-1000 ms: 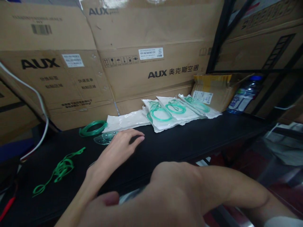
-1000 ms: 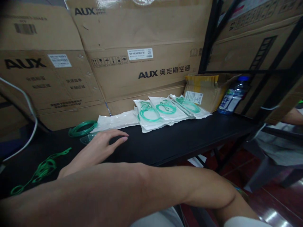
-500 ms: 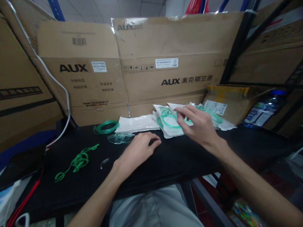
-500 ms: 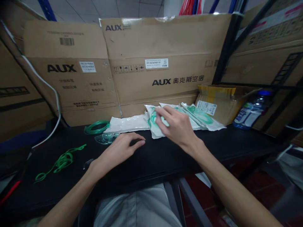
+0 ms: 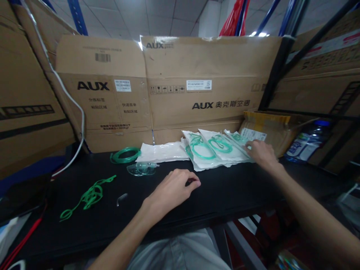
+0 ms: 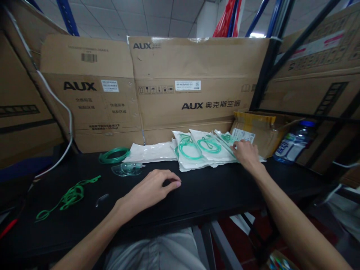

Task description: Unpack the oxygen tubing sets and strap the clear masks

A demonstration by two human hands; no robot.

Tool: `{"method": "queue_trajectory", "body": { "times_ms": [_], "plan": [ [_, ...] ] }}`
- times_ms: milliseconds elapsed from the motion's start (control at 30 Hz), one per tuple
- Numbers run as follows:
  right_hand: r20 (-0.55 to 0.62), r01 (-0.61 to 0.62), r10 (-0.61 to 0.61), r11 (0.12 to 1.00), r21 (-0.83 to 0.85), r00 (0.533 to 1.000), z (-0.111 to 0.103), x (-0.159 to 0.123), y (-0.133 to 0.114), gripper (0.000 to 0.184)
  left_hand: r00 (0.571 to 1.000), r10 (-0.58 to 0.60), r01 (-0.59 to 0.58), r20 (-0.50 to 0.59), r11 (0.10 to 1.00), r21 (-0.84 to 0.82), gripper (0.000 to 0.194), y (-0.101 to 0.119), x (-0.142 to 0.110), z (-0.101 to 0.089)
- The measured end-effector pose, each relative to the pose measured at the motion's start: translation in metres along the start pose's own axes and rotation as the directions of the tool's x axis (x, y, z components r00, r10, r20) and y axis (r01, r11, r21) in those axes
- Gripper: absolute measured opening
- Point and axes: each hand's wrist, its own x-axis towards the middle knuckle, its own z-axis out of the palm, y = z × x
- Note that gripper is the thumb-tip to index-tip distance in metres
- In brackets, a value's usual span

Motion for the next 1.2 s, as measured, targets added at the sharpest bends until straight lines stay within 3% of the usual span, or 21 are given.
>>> {"method": "queue_trajectory", "body": {
  "times_ms": [167,367,500,600,700,800,867,933,967,1033,1133,1200],
  "plan": [
    [-0.177,0.023,-0.024,1.000,-0.011,0.984,-0.020,0.017,-0.002,0.030,1.000,-0.003,0.003,-0.029,1.000,-0.012,0.028,-0.002,-0.002,-0.001],
    [-0.330,0.009,-0.026,0.999,-0.052,0.944,-0.091,0.032,-0.016,0.034,0.998,-0.013,0.006,-0.064,0.994,-0.105,0.028,0.005,0.000,-0.003],
    [-0.451,0.078,-0.028,0.993,0.093,0.892,-0.134,0.017,-0.050,0.027,0.999,-0.022,0.009,-0.034,0.934,-0.357,0.034,0.011,0.006,0.001],
    [-0.566,0.292,-0.111,0.925,0.241,0.817,-0.150,-0.003,-0.086,0.016,0.995,-0.094,0.057,-0.021,0.746,-0.663,0.056,0.018,0.013,0.001],
    [-0.684,0.534,-0.235,0.803,0.264,0.691,-0.146,-0.030,-0.126,0.015,0.984,-0.171,0.019,-0.053,0.395,-0.918,0.066,0.024,0.018,-0.006],
    [-0.717,0.749,-0.457,0.648,0.137,0.526,-0.129,-0.061,-0.161,0.014,0.971,-0.211,-0.101,-0.113,0.070,-0.992,0.058,0.025,0.018,-0.013],
    [-0.707,0.849,-0.565,0.520,0.094,0.425,-0.117,-0.080,-0.177,0.018,0.949,-0.270,-0.168,-0.161,-0.004,-0.986,0.051,0.021,0.014,-0.015],
    [-0.702,0.895,-0.598,0.427,0.131,0.388,-0.109,-0.094,-0.187,0.020,0.915,-0.349,-0.212,-0.204,0.016,-0.977,0.039,0.014,0.010,-0.017],
    [-0.703,0.899,-0.588,0.400,0.177,0.400,-0.106,-0.099,-0.188,0.021,0.899,-0.380,-0.223,-0.220,0.038,-0.974,0.035,0.010,0.007,-0.017],
    [-0.707,0.870,-0.521,0.391,0.301,0.479,-0.105,-0.105,-0.185,0.025,0.874,-0.423,-0.229,-0.240,0.079,-0.970,0.030,0.004,0.002,-0.020],
    [-0.663,0.725,-0.318,0.443,0.528,0.678,-0.106,-0.104,-0.170,0.018,0.856,-0.444,-0.227,-0.265,0.139,-0.964,0.033,-0.001,-0.005,-0.026],
    [-0.527,0.532,-0.152,0.456,0.713,0.836,-0.105,-0.098,-0.159,0.014,0.848,-0.445,-0.226,-0.289,0.189,-0.956,0.035,-0.003,-0.008,-0.030]
  ]
}}
